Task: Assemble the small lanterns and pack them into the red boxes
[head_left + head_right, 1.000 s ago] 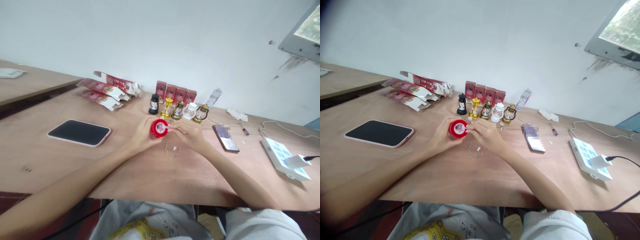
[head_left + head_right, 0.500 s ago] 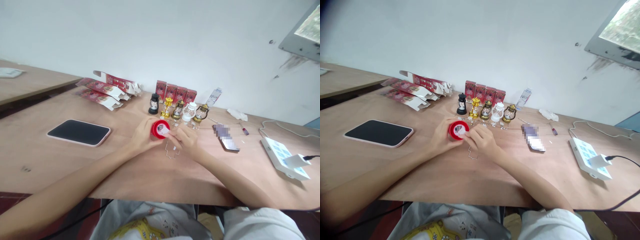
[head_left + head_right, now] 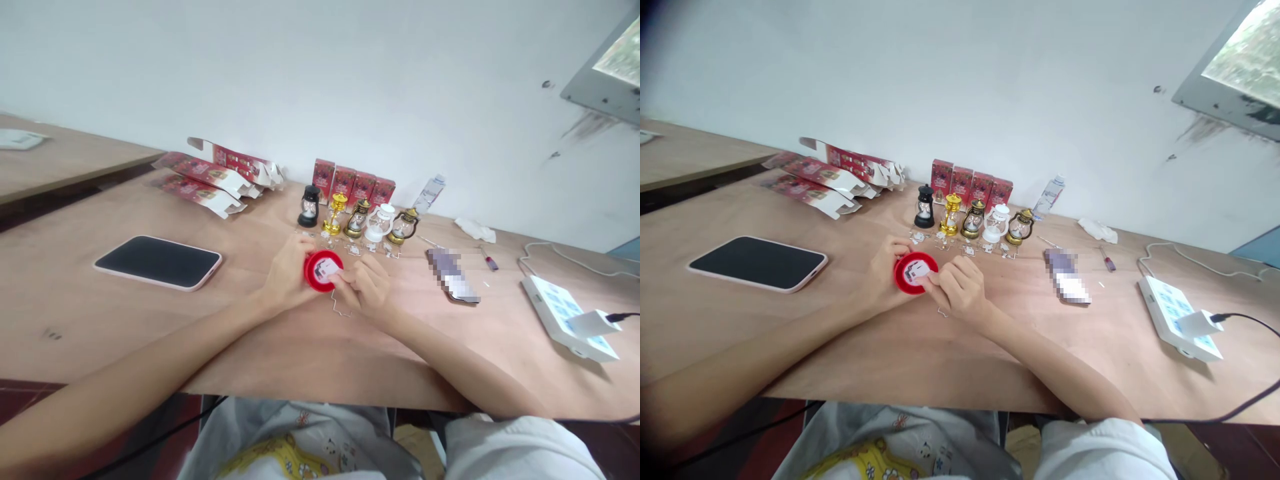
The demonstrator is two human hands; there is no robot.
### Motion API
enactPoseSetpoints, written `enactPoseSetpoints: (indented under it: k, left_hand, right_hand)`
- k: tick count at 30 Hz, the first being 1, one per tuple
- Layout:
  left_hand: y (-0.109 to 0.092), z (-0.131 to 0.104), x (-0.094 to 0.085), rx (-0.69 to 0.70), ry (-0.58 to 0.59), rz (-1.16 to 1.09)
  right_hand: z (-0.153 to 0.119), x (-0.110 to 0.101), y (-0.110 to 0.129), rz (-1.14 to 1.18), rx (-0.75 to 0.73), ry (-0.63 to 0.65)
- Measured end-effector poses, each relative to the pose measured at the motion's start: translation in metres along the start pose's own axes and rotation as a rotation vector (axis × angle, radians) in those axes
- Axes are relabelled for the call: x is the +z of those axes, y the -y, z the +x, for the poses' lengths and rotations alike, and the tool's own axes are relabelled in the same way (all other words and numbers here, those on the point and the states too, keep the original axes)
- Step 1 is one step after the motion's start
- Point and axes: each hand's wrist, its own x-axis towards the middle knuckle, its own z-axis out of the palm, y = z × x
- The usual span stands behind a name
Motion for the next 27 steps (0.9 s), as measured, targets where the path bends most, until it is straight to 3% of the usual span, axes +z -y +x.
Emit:
enactPoseSetpoints:
  k: [11, 18, 21, 24, 27]
  left_hand:
    - [-0.001, -0.001, 0.002, -0.022, -0.026, 0.029]
    - [0.001, -0.002, 0.000, -0.008, -0.041, 0.062]
    - [0.004, -0.001, 0.000, 0.017, -0.062, 0.089]
    - [0.007, 0.000, 0.000, 0.043, -0.095, 0.101]
    - [0.009, -0.001, 0.000, 0.047, -0.090, 0.109]
  right_hand:
    - [-0.004, 0.007, 0.003, 0.017, 0.082, -0.030]
    - [-0.004, 0.006, 0.007, 0.058, 0.156, 0.025]
    - [0.000, 0.004, 0.013, 0.215, 0.367, 0.041]
    - [0.003, 0.006, 0.015, 0.400, 0.716, 0.003]
    - [0.005, 0.009, 0.013, 0.658, 1.006, 0.053]
